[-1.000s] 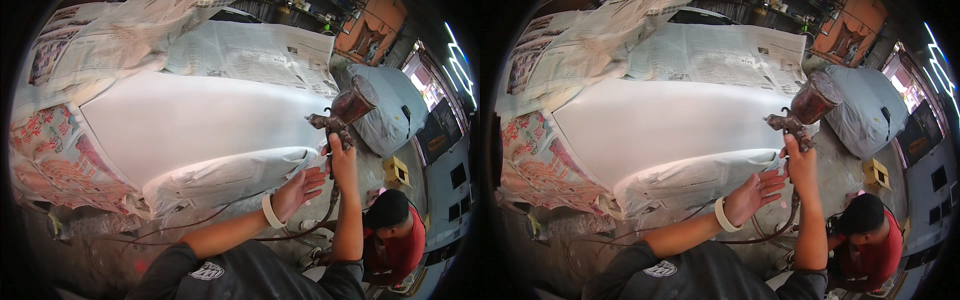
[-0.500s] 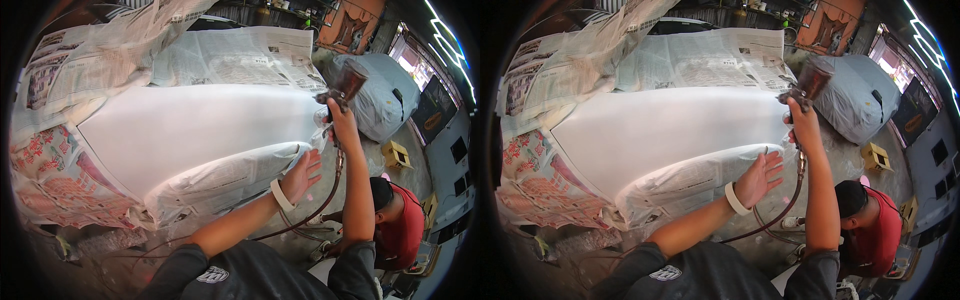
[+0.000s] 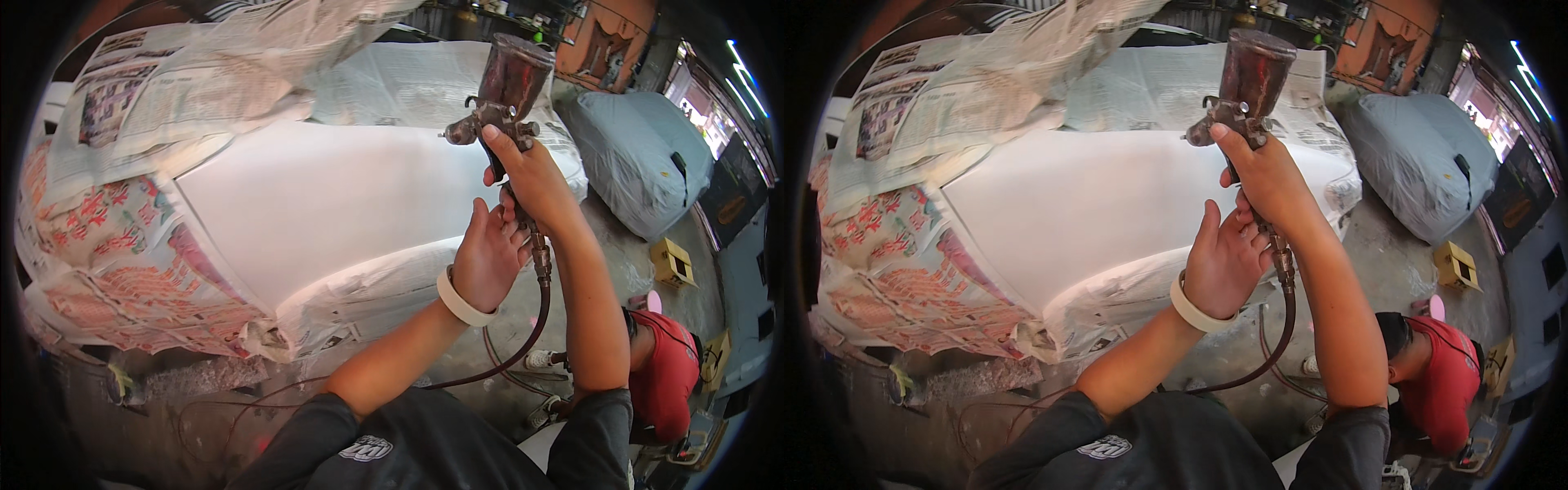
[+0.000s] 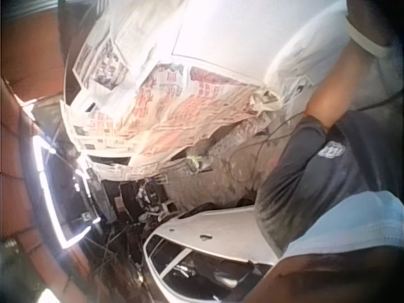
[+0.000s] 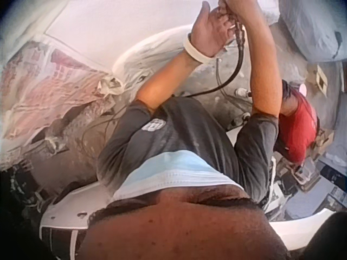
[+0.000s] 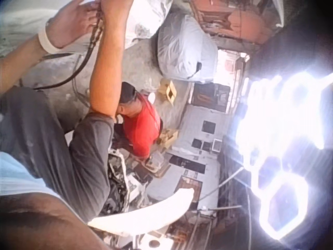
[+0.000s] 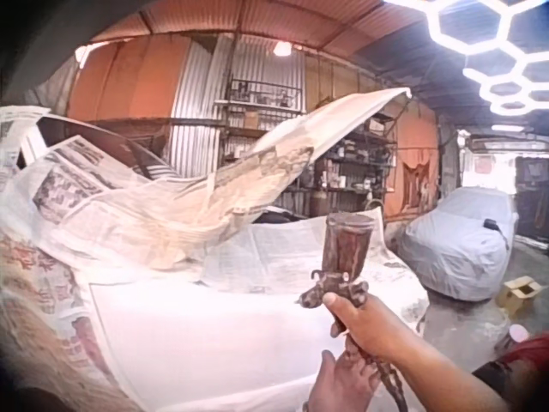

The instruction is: The person paints a car panel using a spray gun, moving the gun in steady strokes across the surface and periodically wiping the area with a cloth.

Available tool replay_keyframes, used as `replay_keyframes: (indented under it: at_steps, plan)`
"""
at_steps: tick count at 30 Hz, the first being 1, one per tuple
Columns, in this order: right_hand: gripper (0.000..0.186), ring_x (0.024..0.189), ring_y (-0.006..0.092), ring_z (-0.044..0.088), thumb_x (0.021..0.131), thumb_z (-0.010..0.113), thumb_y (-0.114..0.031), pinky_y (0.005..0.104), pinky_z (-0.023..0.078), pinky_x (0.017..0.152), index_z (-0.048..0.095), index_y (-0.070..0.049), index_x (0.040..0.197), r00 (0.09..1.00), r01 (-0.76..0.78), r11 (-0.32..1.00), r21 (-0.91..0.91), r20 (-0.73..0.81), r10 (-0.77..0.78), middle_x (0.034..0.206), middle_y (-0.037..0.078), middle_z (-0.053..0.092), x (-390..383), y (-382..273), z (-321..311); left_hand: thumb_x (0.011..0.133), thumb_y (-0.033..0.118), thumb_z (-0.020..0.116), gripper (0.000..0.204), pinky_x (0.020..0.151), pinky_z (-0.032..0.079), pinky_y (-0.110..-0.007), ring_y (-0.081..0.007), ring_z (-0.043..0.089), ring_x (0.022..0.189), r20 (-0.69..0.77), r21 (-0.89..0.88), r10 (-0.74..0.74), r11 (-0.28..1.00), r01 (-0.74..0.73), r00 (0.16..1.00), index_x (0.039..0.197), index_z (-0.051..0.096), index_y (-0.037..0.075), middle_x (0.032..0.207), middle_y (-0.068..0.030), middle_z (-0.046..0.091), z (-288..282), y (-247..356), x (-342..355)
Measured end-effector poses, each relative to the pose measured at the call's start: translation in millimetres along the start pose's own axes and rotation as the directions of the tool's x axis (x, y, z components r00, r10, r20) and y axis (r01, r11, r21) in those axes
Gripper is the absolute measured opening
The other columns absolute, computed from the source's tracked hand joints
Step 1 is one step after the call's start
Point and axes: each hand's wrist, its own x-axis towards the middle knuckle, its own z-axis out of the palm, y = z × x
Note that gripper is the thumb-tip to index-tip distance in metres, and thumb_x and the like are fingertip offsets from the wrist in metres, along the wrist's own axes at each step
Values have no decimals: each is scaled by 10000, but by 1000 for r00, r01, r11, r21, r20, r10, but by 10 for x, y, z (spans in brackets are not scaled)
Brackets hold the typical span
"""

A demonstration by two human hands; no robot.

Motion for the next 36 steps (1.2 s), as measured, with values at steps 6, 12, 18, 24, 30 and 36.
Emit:
replay_keyframes:
  at_steps: [6,12,18,24,30,36]
  plan:
    - [447,417,89,459,953,569,-491,259,379,391,584,-44,945,981,127,989,81,136,-137,690,33,586,-116,-484,585,1017,575,361,473,1008,366,-386,-193,516,1159,-149,183,184,971,-155,972,1146,543,158,1190,-3,568,684,440,-404]
    - [471,434,130,536,925,598,-484,283,442,393,647,-24,1015,944,145,981,127,280,-175,678,47,585,-284,-893,1019,1024,584,301,528,1061,329,-418,-216,470,1249,6,198,351,917,-345,936,1312,425,159,1321,6,500,940,650,-712]
    - [487,400,104,485,924,606,-485,256,389,407,624,-5,845,927,169,979,113,320,-197,651,36,611,-409,-877,1144,1005,640,280,619,965,427,-374,-186,506,1225,-213,150,324,943,-297,922,1348,409,141,1333,7,512,991,573,-829]
    - [403,407,83,469,958,594,-420,238,371,399,613,-31,857,987,68,997,-44,150,-61,642,19,590,-450,-676,930,993,646,330,644,958,451,-311,-173,512,1254,-61,-91,141,985,-146,988,1353,427,121,1404,-24,490,624,395,-734]
    - [373,408,68,437,979,584,-420,232,348,385,585,-49,941,1000,-9,998,-57,-3,8,658,28,586,-347,-236,351,1001,643,294,696,1168,238,-427,-254,349,1396,-136,29,2,1000,2,991,1382,459,84,1499,-90,391,415,131,-516]
    - [371,384,66,432,987,572,-421,231,358,355,569,-56,918,990,-58,998,-38,-131,53,658,25,578,-205,249,-202,1012,616,304,735,1197,221,-450,-304,323,1420,-291,108,-92,986,128,952,1424,388,13,1515,-161,359,218,-80,-323]
